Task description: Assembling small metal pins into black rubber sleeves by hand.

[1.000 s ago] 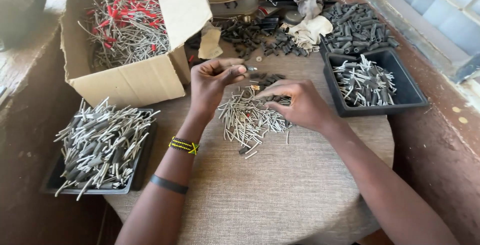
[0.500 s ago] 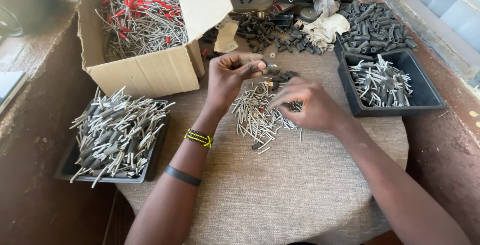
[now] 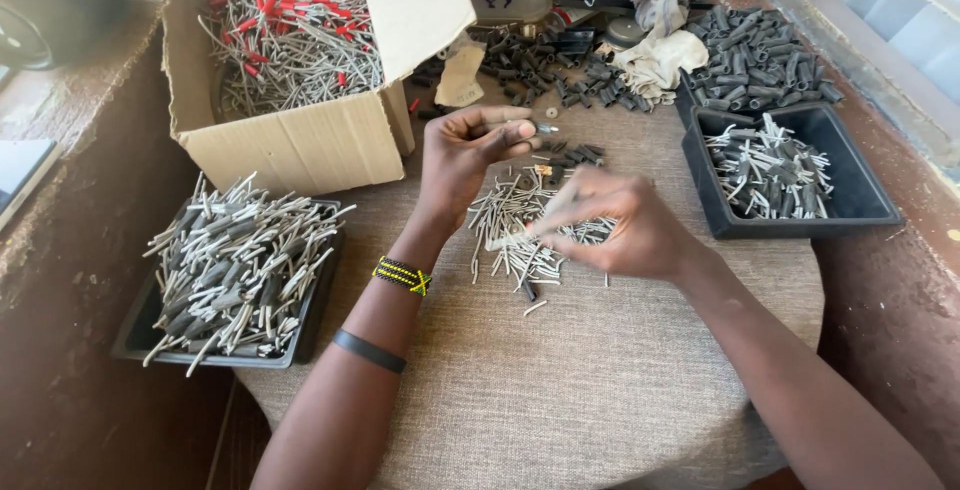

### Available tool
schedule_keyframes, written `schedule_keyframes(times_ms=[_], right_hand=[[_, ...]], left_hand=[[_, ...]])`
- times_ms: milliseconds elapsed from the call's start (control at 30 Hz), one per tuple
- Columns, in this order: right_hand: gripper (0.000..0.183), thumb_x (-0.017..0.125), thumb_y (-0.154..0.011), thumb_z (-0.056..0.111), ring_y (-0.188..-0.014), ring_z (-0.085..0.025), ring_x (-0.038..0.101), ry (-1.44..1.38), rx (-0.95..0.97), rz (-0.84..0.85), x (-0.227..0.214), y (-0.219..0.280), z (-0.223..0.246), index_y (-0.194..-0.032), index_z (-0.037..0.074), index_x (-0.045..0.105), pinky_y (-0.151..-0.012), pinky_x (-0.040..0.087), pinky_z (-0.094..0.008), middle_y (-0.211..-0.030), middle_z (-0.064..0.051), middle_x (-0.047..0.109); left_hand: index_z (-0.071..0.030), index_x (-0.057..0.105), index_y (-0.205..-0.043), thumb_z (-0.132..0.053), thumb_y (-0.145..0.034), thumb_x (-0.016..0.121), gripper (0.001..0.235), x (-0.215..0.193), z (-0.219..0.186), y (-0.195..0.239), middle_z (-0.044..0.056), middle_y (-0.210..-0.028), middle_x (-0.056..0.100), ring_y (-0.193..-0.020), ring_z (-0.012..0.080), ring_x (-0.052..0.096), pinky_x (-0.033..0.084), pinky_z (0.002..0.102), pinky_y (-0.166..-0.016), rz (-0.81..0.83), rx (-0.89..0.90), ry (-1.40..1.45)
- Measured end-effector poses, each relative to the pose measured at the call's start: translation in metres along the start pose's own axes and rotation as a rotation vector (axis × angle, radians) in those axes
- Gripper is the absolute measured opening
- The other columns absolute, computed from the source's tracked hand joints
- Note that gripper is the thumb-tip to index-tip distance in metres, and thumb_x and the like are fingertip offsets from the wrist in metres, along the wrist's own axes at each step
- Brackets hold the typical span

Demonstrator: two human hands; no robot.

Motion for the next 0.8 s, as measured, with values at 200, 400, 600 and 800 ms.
schedule_keyframes(times_ms=[200,400,600,800], right_hand=[[0.017,0.083,-0.086,0.011,-0.066,-0.012,0.058,0.232,0.046,-0.572,-0.074,0.021,-0.017,-0.103,0.012,0.083,-0.054,0.048,-0.024,-0.093,-0.010,0.072],[0.014,0.081,-0.089,0.012,-0.063,-0.014,0.056,0.246,-0.002,-0.634,-0.084,0.023,-0.003,-0.103,0.008,0.082,-0.053,0.045,-0.024,-0.090,-0.016,0.073],[0.010,0.078,-0.088,0.007,-0.067,-0.020,0.060,0.362,-0.093,-0.596,-0.080,0.021,0.001,-0.097,0.006,0.082,-0.056,0.047,-0.030,-0.087,-0.016,0.072],[0.010,0.078,-0.086,0.007,-0.071,-0.020,0.060,0.465,-0.103,-0.561,-0.075,0.018,0.013,-0.095,0.008,0.082,-0.061,0.048,-0.030,-0.087,-0.015,0.072]], left_hand=[[0.012,0.071,-0.112,-0.005,-0.083,0.084,0.036,0.000,0.004,0.004,0.025,-0.096,0.076,-0.089,0.0286,0.076,0.066,0.034,-0.085,-0.032,-0.059,0.079],[0.011,0.071,-0.113,-0.004,-0.084,0.082,0.035,0.004,0.006,0.009,0.023,-0.095,0.076,-0.088,0.0300,0.077,0.066,0.034,-0.085,-0.067,-0.087,0.082],[0.011,0.072,-0.112,-0.005,-0.084,0.082,0.034,0.001,0.013,0.007,0.023,-0.094,0.076,-0.088,0.0312,0.077,0.067,0.034,-0.084,-0.095,-0.061,0.049],[0.012,0.071,-0.112,-0.005,-0.087,0.079,0.031,0.004,0.016,0.011,0.023,-0.096,0.076,-0.088,0.0301,0.077,0.067,0.034,-0.085,-0.125,-0.059,0.059]])
Point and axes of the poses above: each hand's wrist, its own y-axis away from the middle knuckle, its own x-axis out of the palm, z = x × y, the point moved 9 cm from there along -y, towards the middle knuckle
